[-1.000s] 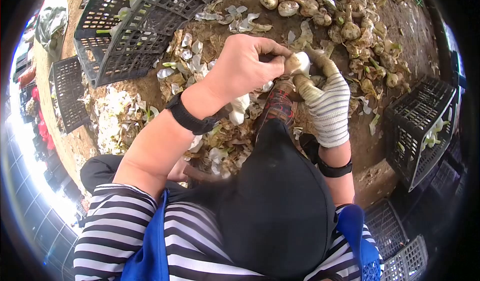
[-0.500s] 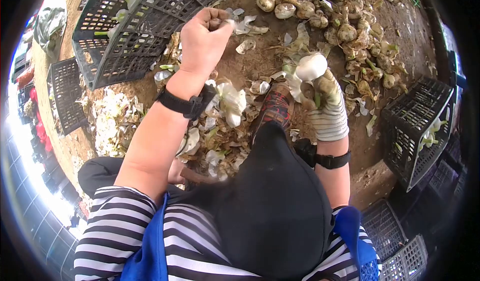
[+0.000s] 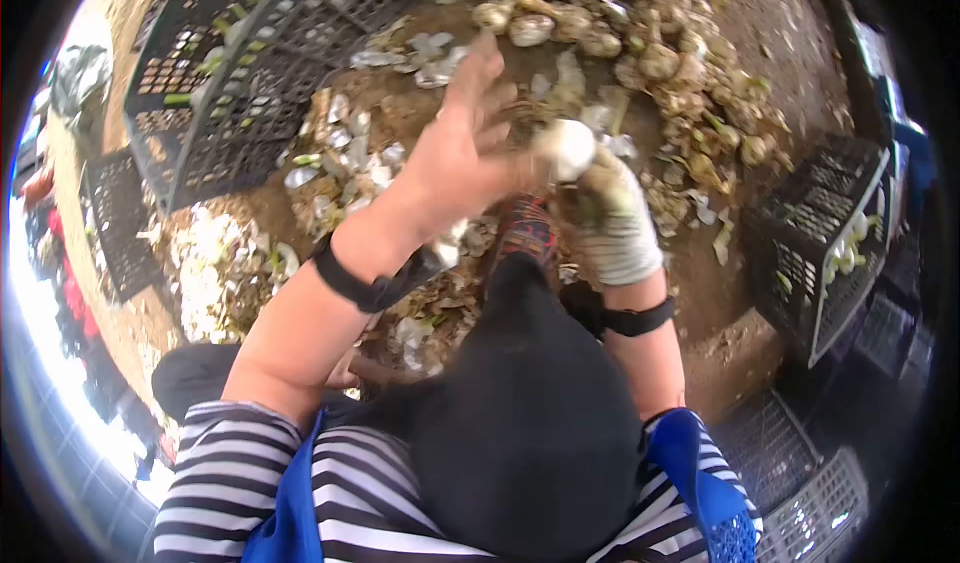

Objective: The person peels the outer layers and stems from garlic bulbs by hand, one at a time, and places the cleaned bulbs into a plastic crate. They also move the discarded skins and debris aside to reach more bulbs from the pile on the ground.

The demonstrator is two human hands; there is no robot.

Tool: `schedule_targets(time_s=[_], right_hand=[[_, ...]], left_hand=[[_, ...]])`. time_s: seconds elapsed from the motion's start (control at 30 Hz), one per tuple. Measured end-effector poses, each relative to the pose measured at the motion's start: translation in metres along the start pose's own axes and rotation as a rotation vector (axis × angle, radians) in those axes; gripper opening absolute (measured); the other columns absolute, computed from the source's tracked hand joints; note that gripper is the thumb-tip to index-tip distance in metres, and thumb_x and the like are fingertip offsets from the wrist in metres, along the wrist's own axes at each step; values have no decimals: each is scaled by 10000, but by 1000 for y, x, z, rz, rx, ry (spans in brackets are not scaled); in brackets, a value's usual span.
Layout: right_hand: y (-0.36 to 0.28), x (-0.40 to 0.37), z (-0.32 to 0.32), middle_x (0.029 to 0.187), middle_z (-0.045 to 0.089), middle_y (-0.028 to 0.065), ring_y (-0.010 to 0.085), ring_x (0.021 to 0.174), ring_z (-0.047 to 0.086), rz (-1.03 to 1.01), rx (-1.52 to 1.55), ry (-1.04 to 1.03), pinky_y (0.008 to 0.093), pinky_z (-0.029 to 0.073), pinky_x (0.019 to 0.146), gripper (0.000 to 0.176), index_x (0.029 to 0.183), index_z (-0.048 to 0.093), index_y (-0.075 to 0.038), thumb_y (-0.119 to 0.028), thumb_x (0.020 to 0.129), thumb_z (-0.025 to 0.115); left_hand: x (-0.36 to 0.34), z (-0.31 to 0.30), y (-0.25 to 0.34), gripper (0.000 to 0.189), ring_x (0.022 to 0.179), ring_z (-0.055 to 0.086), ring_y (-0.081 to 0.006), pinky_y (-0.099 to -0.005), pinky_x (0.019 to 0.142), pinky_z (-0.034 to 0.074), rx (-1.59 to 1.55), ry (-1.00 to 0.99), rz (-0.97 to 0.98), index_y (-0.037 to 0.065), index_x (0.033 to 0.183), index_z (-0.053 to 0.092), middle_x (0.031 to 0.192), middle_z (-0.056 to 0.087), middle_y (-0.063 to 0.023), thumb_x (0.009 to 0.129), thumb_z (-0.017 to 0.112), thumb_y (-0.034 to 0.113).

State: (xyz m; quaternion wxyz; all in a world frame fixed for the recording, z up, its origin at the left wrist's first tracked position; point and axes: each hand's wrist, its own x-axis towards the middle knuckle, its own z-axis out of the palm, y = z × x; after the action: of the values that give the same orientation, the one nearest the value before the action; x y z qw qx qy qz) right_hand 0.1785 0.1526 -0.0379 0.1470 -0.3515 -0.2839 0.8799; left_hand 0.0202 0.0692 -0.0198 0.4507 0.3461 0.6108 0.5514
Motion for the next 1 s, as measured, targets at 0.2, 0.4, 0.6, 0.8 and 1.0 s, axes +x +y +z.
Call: schedule_targets(time_s=[0.2, 0.4, 0.6, 0.8, 1.0], right_hand=[[-9, 4, -16, 853, 620, 99, 149, 754, 581, -425, -667, 89, 265, 468, 695, 311, 1101, 595, -12, -171, 835, 619], [-49, 9, -162, 996, 635, 170, 321, 832, 616, -427, -1885, 1147, 370, 485, 771, 275, 1048, 631, -86, -169, 786, 643], [-19, 20, -133, 869, 665, 89, 147, 764, 601, -454, -1023, 554, 278, 474, 691, 175, 975, 662, -35, -63, 833, 564], [-25, 15, -20, 815, 646, 82, 187, 775, 601, -863, -1209, 170, 305, 478, 721, 171, 897, 673, -32, -28, 729, 639], [-7, 22, 17, 1105, 574, 130, 318, 1090, 496, -1134, -1380, 234, 487, 325, 993, 526, 1282, 450, -141, -90, 772, 566]], left_hand=[[1, -20, 25, 290, 882, 592, -154, -274, 829, 470, -179, 133, -214, 7, 1109, 530, 965, 616, -72, 854, 579, 134], [10, -139, 48, 602, 1207, 378, -411, -495, 1016, 352, -984, 506, 252, -21, 1291, 243, 1226, 418, -265, 929, 345, 447], [-6, -6, -7, 843, 1322, 244, -238, -392, 1036, 305, -105, 41, -254, 25, 1396, 176, 1414, 259, -192, 753, 678, 238], [-16, 22, -12, 603, 1017, 504, -171, -290, 872, 422, -453, -141, -388, 92, 1279, 341, 1134, 473, -52, 740, 572, -49], [-21, 29, -6, 543, 998, 522, -179, -299, 851, 439, -685, -3, -445, 76, 1211, 349, 1099, 498, -70, 734, 527, -110]])
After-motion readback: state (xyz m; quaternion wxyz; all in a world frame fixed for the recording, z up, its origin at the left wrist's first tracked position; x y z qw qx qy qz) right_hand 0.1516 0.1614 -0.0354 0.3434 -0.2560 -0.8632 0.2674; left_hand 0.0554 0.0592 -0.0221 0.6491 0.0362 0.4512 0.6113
